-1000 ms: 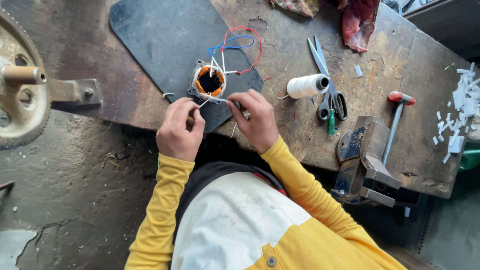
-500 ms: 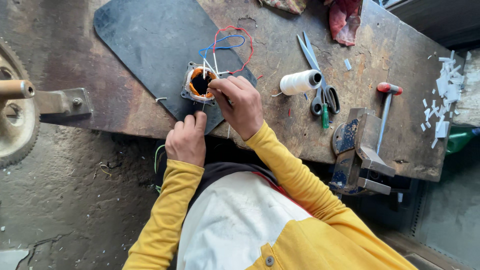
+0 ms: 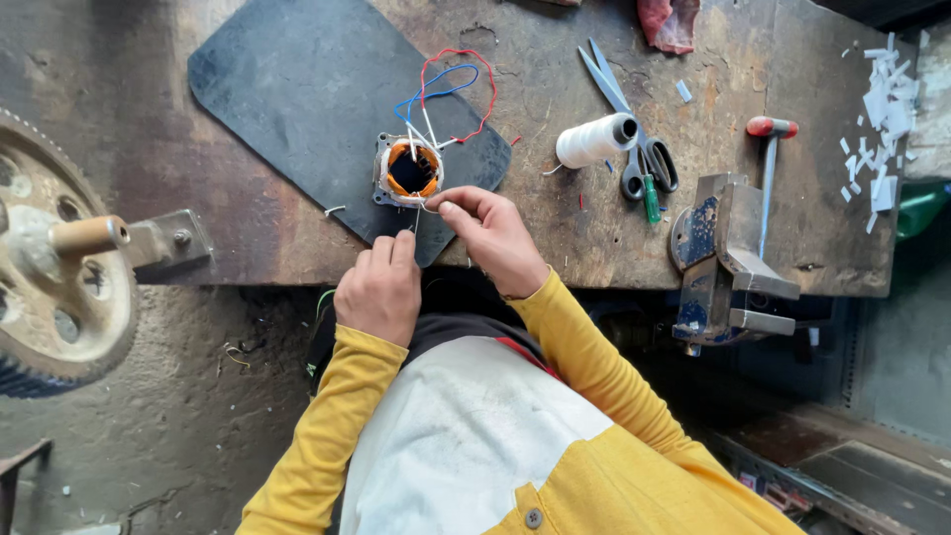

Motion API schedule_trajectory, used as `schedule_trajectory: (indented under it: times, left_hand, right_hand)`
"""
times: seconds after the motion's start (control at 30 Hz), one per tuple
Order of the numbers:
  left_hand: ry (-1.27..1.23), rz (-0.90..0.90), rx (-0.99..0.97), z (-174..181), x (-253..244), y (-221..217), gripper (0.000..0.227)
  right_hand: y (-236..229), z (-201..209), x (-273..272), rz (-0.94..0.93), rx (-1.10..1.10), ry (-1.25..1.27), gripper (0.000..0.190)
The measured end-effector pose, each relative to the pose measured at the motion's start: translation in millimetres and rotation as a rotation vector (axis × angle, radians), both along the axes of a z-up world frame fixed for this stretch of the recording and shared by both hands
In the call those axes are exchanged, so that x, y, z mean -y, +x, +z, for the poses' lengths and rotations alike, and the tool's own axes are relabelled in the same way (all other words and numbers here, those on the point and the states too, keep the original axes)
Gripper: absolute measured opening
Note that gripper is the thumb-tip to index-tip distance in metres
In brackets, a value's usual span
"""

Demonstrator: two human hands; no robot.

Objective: The person strips the insulation from blue and red wires using a knife, then twists the exposed ends. They insert the wires into a motor stator and secure them by wrapping a white string around the wire bundle and the stator housing.

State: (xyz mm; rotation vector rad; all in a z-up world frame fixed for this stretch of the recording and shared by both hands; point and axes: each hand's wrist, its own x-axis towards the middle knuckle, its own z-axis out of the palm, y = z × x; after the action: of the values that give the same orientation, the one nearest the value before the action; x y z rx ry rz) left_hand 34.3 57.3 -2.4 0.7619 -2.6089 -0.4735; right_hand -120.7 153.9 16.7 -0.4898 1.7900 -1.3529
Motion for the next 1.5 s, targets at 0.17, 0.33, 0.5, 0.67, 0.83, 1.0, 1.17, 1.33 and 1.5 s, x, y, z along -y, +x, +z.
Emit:
schedule_trajectory:
  times: [0.17,0.33,0.5,0.67,0.83,1.0,1.17,1.33,1.5]
  left_hand:
    - [0.071,-0.079,-0.232,19.1,26.5,2.3,0.021]
    - [0.119,-0.205,-0.143,4.7,37.1,-10.9,0.026]
    - [-0.088,-0.247,-0.029,-7.7,36.2,-14.4,0.027]
    - [-0.164,-0.327,0.017,-16.4,42.6,-19.1,0.021]
    - [-0.079,-0.324,-0.020,-15.5,46.8,-7.7,0.028]
    - [0.084,-0.176,-0.083,-5.7,43.5,-2.4,0.025]
    - [0.026,-0.231,-0.059,10.7,33.4,-1.1,0.029]
    - [0.045,-0.263,-0.060,40.7,42.0,5.5,0.023]
    - [0.177,-0.467,-0.112,55.4,64.1,-9.7,0.025]
  right_hand:
    - [7.7,-1.3,-4.5,-0.012,0.037,-0.064,0.024]
    - [34.3,8.1,-8.1,-0.087,-0.005,-0.145,0.021]
    - [22.3,9.9,21.4,-0.187,-0.520,-0.100,0.013]
    - [15.6,13.6,51.7,-0.274,-0.703,-0.133,0.011]
    - [34.6,27.4,35.3,-0.360,-0.669,0.173,0.014]
    - [31.7,13.6,-0.8,-0.202,-0.280,-0.020,0.020]
    - [34.8,-0.3,5.2,-0.177,-0.062,-0.060,0.022]
    - [54.2,15.7,11.2,-0.090,-0.806,-0.026,0.025]
    - [56.5,2.6,13.1,-0.173,-0.805,0.026,0.022]
